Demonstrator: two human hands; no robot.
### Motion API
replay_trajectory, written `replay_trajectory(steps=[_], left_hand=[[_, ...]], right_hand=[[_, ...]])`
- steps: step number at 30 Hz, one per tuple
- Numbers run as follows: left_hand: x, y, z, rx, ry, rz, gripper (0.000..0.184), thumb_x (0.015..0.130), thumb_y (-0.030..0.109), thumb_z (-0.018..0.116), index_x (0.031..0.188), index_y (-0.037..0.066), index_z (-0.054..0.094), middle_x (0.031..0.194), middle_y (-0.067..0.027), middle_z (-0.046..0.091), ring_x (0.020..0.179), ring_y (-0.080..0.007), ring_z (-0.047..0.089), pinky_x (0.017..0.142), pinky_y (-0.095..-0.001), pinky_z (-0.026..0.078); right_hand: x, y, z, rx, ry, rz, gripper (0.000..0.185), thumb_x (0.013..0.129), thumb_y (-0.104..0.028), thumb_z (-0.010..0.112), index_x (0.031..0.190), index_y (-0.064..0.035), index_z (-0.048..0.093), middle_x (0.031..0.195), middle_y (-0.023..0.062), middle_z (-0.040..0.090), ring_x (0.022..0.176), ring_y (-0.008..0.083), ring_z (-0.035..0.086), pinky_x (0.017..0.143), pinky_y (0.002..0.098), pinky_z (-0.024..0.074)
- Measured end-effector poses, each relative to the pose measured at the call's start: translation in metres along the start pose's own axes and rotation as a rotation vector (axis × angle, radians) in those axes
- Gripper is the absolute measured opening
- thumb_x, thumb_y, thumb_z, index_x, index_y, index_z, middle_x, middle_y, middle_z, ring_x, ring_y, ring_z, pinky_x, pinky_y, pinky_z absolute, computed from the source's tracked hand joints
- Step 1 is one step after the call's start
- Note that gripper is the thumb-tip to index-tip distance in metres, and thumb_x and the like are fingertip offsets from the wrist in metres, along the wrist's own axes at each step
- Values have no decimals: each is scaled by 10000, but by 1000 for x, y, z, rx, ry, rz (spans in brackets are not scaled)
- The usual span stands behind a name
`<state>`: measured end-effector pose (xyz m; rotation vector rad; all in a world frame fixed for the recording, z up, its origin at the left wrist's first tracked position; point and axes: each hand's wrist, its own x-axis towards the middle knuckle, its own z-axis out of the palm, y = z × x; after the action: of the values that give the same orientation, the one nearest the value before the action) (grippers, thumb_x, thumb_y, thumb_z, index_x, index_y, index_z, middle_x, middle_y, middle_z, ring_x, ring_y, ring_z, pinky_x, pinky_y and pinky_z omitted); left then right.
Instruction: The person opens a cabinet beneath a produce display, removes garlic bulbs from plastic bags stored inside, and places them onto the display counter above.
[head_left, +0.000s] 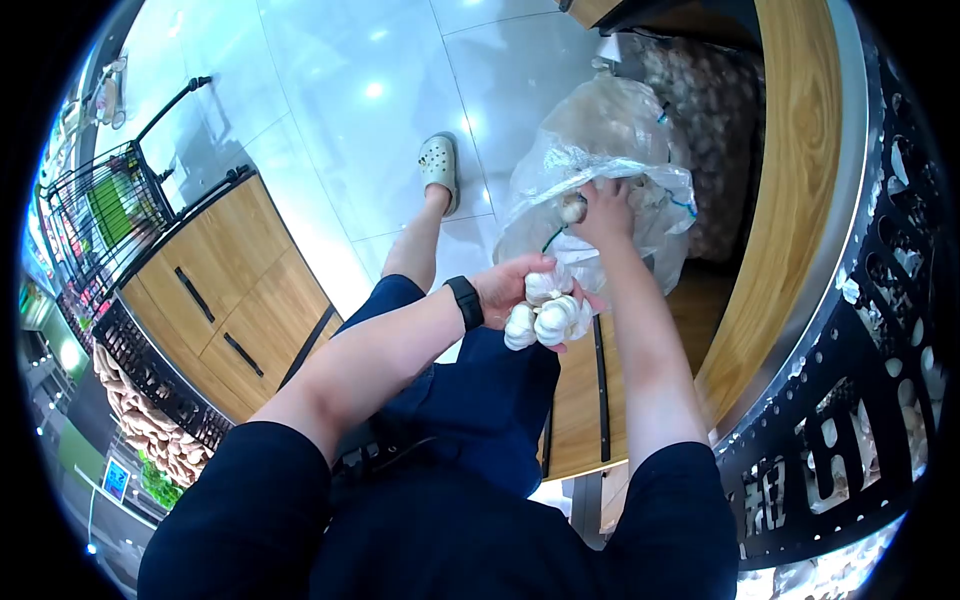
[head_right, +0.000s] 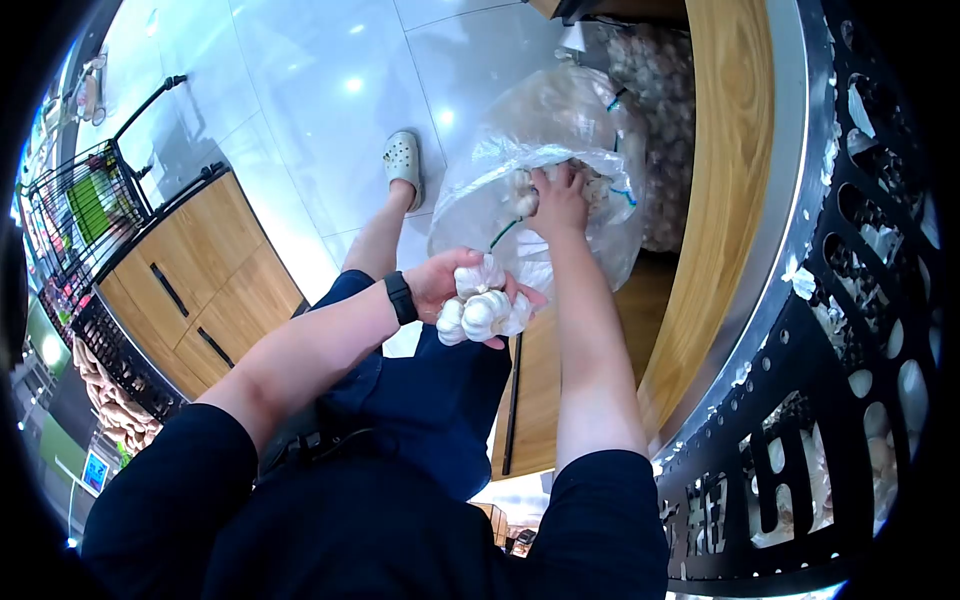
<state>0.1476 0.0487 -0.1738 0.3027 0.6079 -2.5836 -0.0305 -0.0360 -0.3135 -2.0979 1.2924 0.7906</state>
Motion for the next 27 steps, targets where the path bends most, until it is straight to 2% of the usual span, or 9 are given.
replay_trajectory(steps=[2, 5, 8, 11, 16, 18, 20, 24, 27], left_hand=[[5, -1, -1, -18, -16, 14, 628, 851, 564, 559, 1128, 1, 590, 1437, -186, 382, 1162, -304, 522, 936, -564, 481], [5, -2, 3, -23, -8, 32, 596, 868, 547, 544, 1123, 11, 604, 1409, -178, 428, 1142, -296, 536, 905, -558, 505], [3, -1, 4, -20, 7, 28, 599, 863, 544, 554, 1121, 6, 607, 1399, -175, 434, 1140, -294, 535, 885, -541, 521], [1, -1, 2, -43, -44, 13, 597, 862, 546, 555, 1122, 11, 607, 1399, -173, 433, 1141, -294, 535, 887, -548, 518], [1, -1, 4, -66, 28, 7, 589, 868, 548, 551, 1137, 26, 600, 1405, -178, 425, 1149, -297, 536, 890, -566, 512], [1, 2, 7, -32, 18, -5, 618, 852, 555, 567, 1138, 8, 589, 1434, -187, 374, 1162, -302, 519, 928, -570, 483], [2, 2, 6, 3, 7, -17, 647, 836, 562, 583, 1139, -10, 579, 1464, -195, 322, 1175, -306, 502, 967, -574, 455], [1, -1, 5, 0, -7, 6, 563, 880, 537, 542, 1124, 32, 604, 1410, -186, 425, 1136, -297, 554, 880, -569, 514], [4, -1, 4, -12, -5, -51, 631, 848, 558, 570, 1125, -9, 585, 1465, -196, 322, 1170, -303, 509, 969, -572, 455]], right_hand=[[5, -1, 7, -78, 76, -27, 755, 665, -462, 757, 1338, -274, 471, 1460, 138, 290, 1335, 469, 274, 1000, 521, 442], [16, -16, 4, 41, -130, 136, 784, 673, -526, 735, 1359, -268, 459, 1453, 149, 303, 1336, 476, 262, 1017, 545, 412], [32, 3, 43, 235, 80, 133, 826, 671, -570, 725, 1382, -260, 440, 1463, 153, 297, 1355, 481, 233, 1034, 582, 377], [22, 12, 27, 219, 49, 46, 815, 683, -567, 719, 1378, -230, 459, 1477, 152, 300, 1371, 479, 212, 1037, 601, 363], [11, -4, -3, -122, -217, 81, 815, 677, -459, 756, 1392, -231, 439, 1508, 135, 283, 1345, 486, 256, 1033, 596, 365], [43, 22, 70, -111, -140, 64, 823, 688, -415, 751, 1413, -246, 400, 1505, 133, 294, 1341, 497, 260, 1036, 605, 356], [46, 28, 81, -100, -61, 47, 836, 698, -371, 745, 1433, -262, 361, 1503, 131, 306, 1336, 509, 265, 1038, 614, 348], [16, 14, 5, -206, -142, -73, 622, 762, -271, 696, 1343, -237, 475, 1440, 134, 401, 1306, 478, 333, 1027, 556, 391], [22, 30, 40, -187, -128, -74, 497, 784, -280, 686, 1257, -205, 554, 1376, 133, 452, 1274, 446, 386, 1027, 504, 408]])
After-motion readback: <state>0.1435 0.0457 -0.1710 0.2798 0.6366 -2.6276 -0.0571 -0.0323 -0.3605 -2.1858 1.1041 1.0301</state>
